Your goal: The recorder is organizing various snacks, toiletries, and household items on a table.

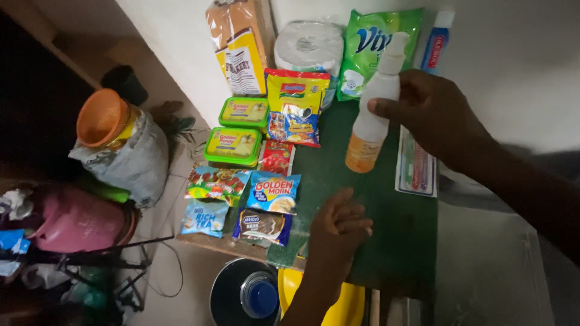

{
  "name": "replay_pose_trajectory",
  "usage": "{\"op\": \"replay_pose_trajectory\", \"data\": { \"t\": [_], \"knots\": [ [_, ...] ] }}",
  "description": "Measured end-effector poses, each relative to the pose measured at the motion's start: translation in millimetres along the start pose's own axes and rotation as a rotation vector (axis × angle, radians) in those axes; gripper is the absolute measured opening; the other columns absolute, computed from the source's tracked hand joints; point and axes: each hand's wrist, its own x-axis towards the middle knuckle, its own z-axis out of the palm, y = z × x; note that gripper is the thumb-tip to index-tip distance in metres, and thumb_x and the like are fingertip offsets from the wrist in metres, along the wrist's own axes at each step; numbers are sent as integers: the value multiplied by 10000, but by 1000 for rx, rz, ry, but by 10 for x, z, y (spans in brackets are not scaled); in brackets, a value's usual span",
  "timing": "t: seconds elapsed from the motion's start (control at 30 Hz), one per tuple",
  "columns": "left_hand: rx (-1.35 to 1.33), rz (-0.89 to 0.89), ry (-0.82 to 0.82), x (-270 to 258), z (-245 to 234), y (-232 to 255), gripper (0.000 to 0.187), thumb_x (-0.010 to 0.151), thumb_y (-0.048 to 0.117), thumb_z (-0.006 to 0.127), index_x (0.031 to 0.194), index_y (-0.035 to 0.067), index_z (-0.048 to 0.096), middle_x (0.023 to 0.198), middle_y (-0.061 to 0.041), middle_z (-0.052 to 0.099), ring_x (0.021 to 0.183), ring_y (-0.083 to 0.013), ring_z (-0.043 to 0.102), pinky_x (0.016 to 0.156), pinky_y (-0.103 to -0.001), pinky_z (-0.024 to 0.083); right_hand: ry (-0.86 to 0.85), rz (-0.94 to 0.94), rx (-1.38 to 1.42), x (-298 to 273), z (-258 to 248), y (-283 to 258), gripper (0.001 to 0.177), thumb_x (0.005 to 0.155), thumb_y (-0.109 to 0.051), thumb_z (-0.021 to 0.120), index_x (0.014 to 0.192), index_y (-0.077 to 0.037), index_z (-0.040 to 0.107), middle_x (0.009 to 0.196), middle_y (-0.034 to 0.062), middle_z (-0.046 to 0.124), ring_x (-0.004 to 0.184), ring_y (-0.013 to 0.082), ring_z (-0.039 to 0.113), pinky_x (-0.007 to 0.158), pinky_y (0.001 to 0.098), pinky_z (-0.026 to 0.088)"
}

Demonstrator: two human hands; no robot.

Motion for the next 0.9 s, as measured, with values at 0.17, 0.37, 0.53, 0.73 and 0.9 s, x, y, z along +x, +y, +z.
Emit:
{"op": "replay_pose_trajectory", "data": {
  "t": [0.17,0.37,0.53,0.73,0.9],
  "knots": [
    [-69,-78,-3,95,13,-70,726,782,-35,677,1472,59,471,1245,-161,614,1067,-217,680,915,-323,579,-11,2,-113,259,-15,54,412,973,-374,677,1152,-4,644,1022,192,735,885,270,729,793,435,595],
    [37,-123,-22,153,101,64,708,791,-25,665,1471,62,487,1259,-148,643,1091,-201,696,928,-316,589,-21,-99,-20,580,17,314,422,978,-381,646,1190,-17,625,1094,156,730,971,229,746,845,389,603],
    [-27,-126,-4,204,93,52,717,781,-47,667,1466,71,491,1241,-133,634,1074,-190,681,921,-318,585,0,-144,-83,765,68,396,426,1006,-372,644,1214,-1,626,1115,168,733,990,242,731,863,402,576],
    [-36,-164,-4,190,56,44,704,778,-53,663,1453,68,504,1197,-125,641,1030,-185,678,891,-312,583,-6,-94,-130,928,181,549,437,1004,-382,649,1244,-17,621,1100,158,705,912,233,712,776,388,577],
    [-29,-84,-6,148,3,4,702,786,-50,664,1462,41,500,1214,-141,637,1049,-199,681,908,-314,581,-40,-126,-144,1026,231,613,448,1007,-404,636,1237,-20,652,1090,172,720,928,258,712,824,420,569]
  ]
}}
